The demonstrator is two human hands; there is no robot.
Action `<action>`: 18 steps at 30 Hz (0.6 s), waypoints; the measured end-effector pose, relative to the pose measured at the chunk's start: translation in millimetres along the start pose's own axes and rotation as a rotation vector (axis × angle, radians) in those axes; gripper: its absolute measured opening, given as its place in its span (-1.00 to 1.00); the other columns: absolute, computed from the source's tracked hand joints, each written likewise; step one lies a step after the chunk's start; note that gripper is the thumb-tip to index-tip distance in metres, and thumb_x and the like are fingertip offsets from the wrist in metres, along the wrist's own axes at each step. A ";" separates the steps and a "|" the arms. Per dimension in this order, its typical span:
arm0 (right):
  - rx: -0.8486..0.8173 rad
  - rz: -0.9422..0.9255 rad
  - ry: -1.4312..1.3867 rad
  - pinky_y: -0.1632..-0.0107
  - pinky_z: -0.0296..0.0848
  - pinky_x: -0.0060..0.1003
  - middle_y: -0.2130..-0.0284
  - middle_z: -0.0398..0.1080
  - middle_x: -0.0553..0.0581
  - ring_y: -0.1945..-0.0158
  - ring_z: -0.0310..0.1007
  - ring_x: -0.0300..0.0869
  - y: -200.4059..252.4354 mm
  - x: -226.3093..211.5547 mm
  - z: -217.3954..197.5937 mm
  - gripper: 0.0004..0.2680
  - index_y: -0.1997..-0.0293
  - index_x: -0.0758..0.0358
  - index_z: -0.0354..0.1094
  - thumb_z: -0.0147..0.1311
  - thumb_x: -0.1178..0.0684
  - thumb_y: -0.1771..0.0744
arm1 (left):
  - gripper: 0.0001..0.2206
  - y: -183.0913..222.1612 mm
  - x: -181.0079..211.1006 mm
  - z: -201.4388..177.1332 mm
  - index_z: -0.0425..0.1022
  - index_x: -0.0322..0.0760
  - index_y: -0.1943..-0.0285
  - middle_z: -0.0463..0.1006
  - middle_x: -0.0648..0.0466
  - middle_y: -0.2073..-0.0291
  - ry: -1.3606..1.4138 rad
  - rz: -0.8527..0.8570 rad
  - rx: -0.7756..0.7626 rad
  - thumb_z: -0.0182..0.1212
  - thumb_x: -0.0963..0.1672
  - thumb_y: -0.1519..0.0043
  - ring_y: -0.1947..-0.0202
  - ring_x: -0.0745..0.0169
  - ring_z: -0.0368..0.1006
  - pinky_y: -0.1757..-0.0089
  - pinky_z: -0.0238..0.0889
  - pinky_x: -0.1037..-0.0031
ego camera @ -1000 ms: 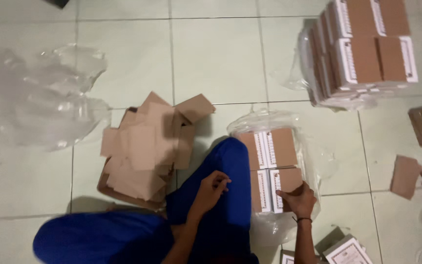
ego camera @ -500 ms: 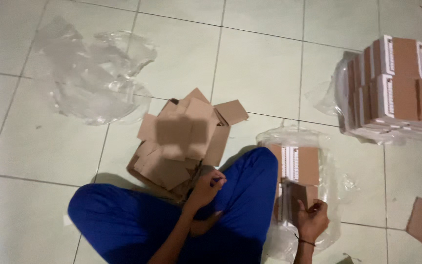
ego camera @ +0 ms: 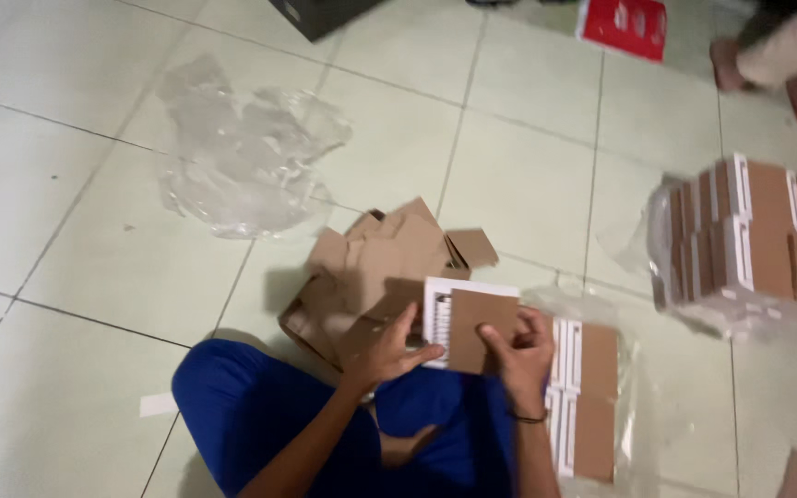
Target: The person places printed cards into small cardboard boxes by hand and then stacks the boxes on the floor.
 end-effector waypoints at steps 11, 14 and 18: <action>-0.302 -0.145 0.238 -0.19 0.39 -0.24 -0.23 0.34 0.21 -0.23 0.41 -0.12 54.9 -45.6 185.2 -0.19 -0.55 0.05 -0.16 0.35 -0.20 -0.18 | -0.29 -42.7 -85.9 -99.1 0.24 -0.33 -0.43 0.42 -0.14 -0.32 0.259 0.096 0.513 -0.05 0.20 -0.26 -0.35 -0.02 0.32 -0.25 0.09 0.27; -0.333 -0.109 0.182 -0.34 0.25 -0.27 -0.41 0.16 0.20 -0.42 0.21 -0.16 50.3 -21.0 204.7 -0.13 -0.54 0.13 -0.18 0.46 -0.12 -0.13 | -0.50 -47.6 -92.7 -98.3 0.36 -0.22 -0.18 0.55 0.00 0.00 0.299 0.174 0.465 -0.03 0.16 -0.28 -0.03 0.11 0.47 -0.03 0.23 0.33; -0.356 0.030 -0.163 -0.21 0.45 -0.27 -0.33 0.31 0.26 -0.26 0.40 -0.12 36.2 2.8 217.3 -0.15 -0.51 0.15 -0.03 0.46 0.29 -0.07 | -0.18 -72.3 -124.8 -79.1 -0.01 -0.40 -0.54 0.12 -0.18 -0.50 0.316 0.078 0.332 -0.06 0.22 -0.27 -0.49 -0.04 0.09 -0.36 -0.09 0.26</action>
Point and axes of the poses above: each hand's wrist, its own y-axis away from the middle knuckle, its own z-axis out of the palm, x = y × z, the point moved 10 cm from there along -y, towards the middle knuckle
